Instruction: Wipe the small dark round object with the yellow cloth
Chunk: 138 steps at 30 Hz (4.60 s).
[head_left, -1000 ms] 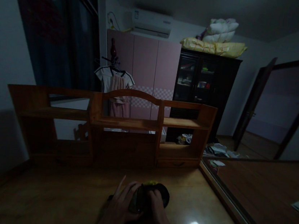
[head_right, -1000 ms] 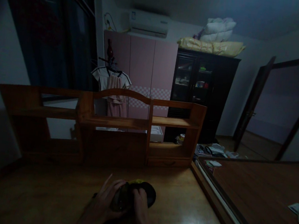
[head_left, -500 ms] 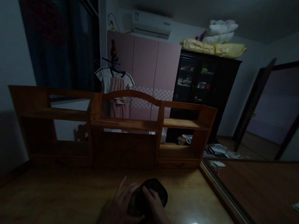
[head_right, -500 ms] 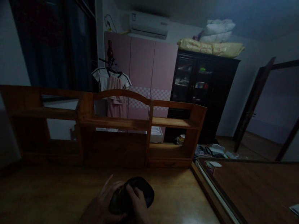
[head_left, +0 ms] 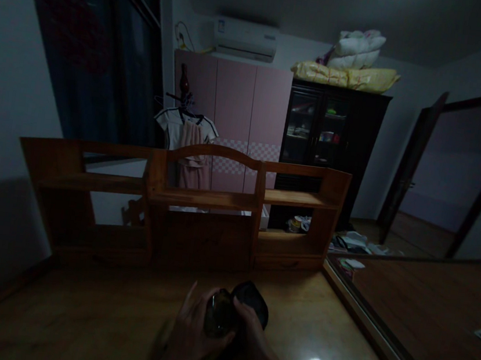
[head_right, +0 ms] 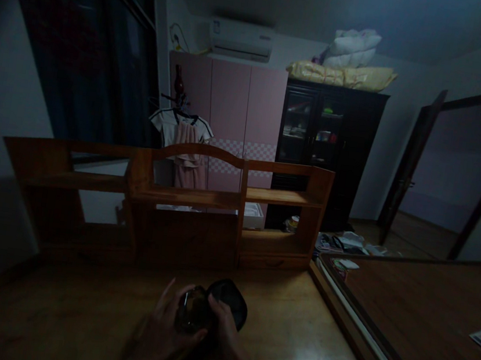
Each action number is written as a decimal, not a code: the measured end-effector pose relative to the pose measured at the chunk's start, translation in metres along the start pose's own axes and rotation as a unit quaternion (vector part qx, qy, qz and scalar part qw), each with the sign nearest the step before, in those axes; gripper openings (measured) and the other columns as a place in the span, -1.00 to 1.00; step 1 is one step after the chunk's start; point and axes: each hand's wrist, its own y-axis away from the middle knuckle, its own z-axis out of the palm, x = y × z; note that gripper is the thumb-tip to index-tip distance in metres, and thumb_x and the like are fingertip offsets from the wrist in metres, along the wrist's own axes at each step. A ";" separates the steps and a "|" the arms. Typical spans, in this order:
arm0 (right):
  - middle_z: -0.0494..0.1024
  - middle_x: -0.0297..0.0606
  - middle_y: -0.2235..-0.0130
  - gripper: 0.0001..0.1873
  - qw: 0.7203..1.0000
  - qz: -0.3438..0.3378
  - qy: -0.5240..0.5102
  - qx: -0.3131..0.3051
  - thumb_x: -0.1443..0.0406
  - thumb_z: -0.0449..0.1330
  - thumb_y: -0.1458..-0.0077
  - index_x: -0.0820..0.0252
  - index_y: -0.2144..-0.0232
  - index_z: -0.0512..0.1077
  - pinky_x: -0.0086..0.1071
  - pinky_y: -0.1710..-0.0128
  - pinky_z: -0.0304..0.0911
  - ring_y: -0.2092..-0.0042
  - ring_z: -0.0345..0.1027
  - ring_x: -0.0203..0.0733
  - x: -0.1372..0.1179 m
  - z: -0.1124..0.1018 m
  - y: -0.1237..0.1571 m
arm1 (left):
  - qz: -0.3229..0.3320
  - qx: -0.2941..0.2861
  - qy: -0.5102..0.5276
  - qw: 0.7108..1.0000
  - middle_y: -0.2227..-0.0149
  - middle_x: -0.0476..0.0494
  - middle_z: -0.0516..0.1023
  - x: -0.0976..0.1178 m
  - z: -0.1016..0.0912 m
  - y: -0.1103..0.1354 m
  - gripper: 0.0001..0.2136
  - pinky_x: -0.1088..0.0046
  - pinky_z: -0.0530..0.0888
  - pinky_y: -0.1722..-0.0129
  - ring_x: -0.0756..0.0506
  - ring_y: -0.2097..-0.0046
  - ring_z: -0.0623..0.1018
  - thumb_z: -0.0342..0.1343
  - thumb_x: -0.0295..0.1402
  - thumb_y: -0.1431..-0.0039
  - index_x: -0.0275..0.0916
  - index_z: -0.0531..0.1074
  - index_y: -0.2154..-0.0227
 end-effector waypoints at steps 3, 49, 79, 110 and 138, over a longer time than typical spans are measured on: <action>0.59 -0.08 0.24 -0.54 0.999 0.016 -0.048 -0.017 0.06 0.32 0.10 0.38 0.30 0.52 -0.25 0.06 0.23 0.19 0.45 -0.06 0.000 0.002 0.000 | -0.037 0.007 0.017 0.999 -0.06 -0.20 0.35 0.000 0.001 0.000 -0.31 0.05 0.41 -0.02 -0.36 -0.22 0.19 0.24 -0.04 0.13 -0.16 0.19 -0.07; 0.54 -0.08 0.28 -0.74 0.863 -0.115 0.449 0.199 0.15 0.20 0.14 0.16 0.37 0.47 -0.20 0.13 0.18 0.16 0.35 0.10 -0.001 -0.009 0.019 | 0.059 -0.045 -0.005 0.997 -0.03 -0.19 0.41 -0.001 0.005 0.001 -0.22 -0.08 0.17 -0.16 -0.32 -0.10 0.34 0.23 -0.04 0.17 -0.18 0.18 -0.15; 0.31 -0.16 -0.09 -0.53 0.828 -0.263 0.471 0.152 0.23 0.23 0.05 0.05 0.02 0.40 -0.20 -0.15 0.07 -0.13 0.18 0.05 -0.024 0.003 0.020 | 0.100 -0.072 0.003 0.992 -0.05 -0.25 0.39 -0.007 0.002 -0.001 -0.25 -0.14 -0.01 -0.23 -0.29 -0.11 0.36 0.16 0.01 0.05 -0.26 0.12 -0.16; 0.54 -0.15 0.21 -0.81 0.820 -0.271 0.492 0.110 0.31 0.12 -0.08 0.17 0.24 0.47 -0.25 0.10 0.33 0.14 0.42 -0.05 -0.020 0.005 0.022 | 0.148 -0.046 -0.031 0.987 -0.04 -0.30 0.40 -0.005 -0.002 -0.006 -0.28 -0.11 -0.24 -0.26 -0.22 -0.05 0.42 0.12 -0.04 -0.03 -0.36 0.10 -0.17; 0.48 -0.11 -0.02 -0.62 0.866 -0.260 0.411 0.115 0.24 0.05 -0.15 0.16 -0.01 0.41 -0.09 -0.11 0.20 -0.07 0.32 -0.01 -0.009 -0.006 0.016 | 0.104 -0.052 -0.045 0.992 -0.02 -0.22 0.42 -0.015 0.007 -0.001 -0.23 -0.11 0.03 -0.22 -0.29 -0.07 0.39 0.14 0.06 0.05 -0.26 0.14 -0.17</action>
